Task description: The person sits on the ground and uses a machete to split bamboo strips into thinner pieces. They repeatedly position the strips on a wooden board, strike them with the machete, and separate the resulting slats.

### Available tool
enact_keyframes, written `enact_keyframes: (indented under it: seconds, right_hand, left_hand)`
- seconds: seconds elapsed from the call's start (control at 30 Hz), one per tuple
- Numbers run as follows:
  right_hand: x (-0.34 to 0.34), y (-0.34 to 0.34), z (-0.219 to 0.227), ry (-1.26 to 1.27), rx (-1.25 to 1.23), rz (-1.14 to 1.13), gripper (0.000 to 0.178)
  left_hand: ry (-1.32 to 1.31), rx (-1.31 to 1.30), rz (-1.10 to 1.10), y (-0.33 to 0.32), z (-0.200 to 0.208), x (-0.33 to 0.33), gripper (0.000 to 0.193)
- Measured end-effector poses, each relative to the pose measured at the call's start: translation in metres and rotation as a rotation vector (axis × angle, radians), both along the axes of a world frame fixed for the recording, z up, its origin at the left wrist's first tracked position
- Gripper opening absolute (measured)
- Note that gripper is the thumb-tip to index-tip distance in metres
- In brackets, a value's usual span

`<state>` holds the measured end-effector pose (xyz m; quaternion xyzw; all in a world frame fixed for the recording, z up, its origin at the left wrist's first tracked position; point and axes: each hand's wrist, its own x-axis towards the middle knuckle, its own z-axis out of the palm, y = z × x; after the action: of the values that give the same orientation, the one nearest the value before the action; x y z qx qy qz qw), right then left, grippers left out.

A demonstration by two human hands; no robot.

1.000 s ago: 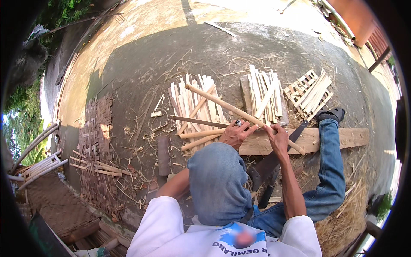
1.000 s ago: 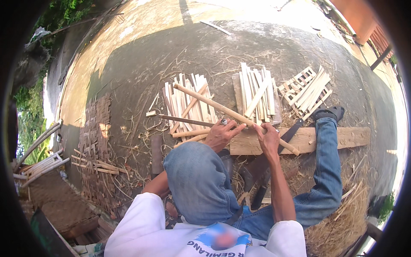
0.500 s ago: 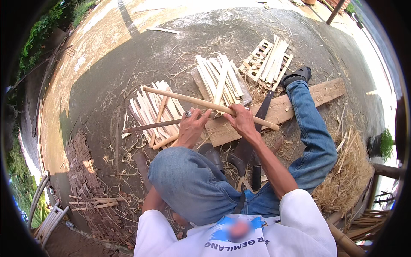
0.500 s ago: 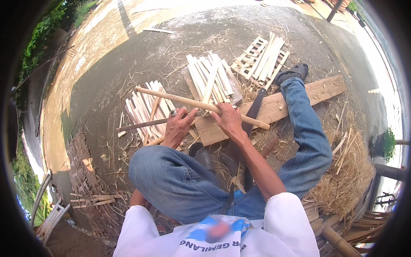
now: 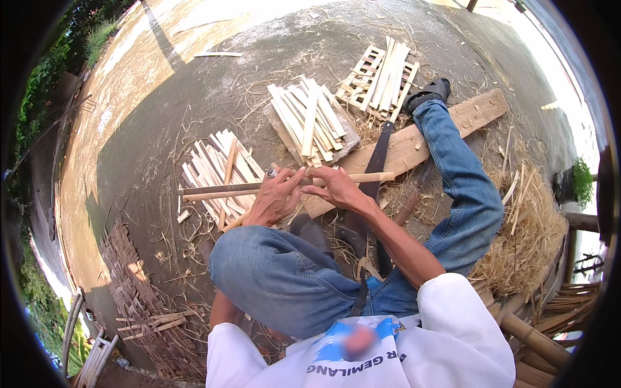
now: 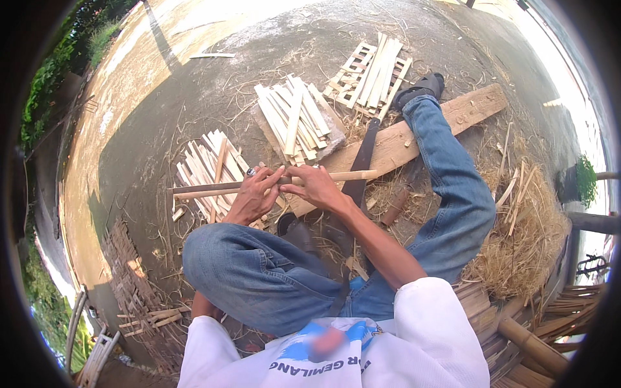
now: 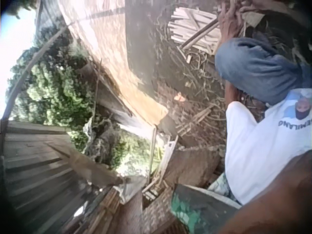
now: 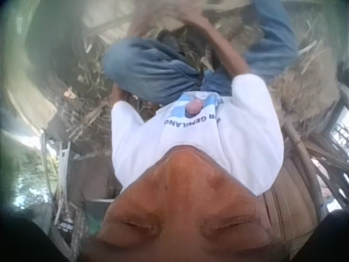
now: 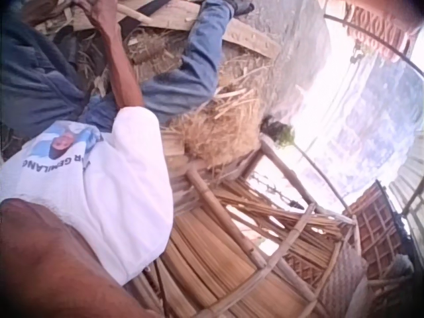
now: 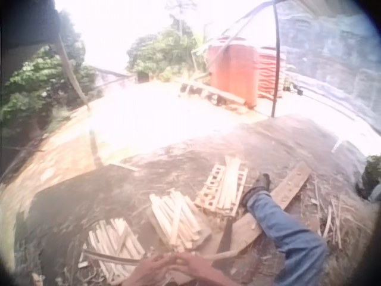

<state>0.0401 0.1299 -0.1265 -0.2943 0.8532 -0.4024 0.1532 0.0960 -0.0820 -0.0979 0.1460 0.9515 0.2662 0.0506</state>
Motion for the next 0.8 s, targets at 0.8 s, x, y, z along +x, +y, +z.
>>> enact_keyframes:
  seconds: [0.8]
  right_hand:
    - [-0.003, 0.017, 0.045, -0.194, -0.646, -0.508, 0.028]
  left_hand:
    - [-0.027, 0.093, 0.718, -0.032, 0.002, 0.051, 0.032]
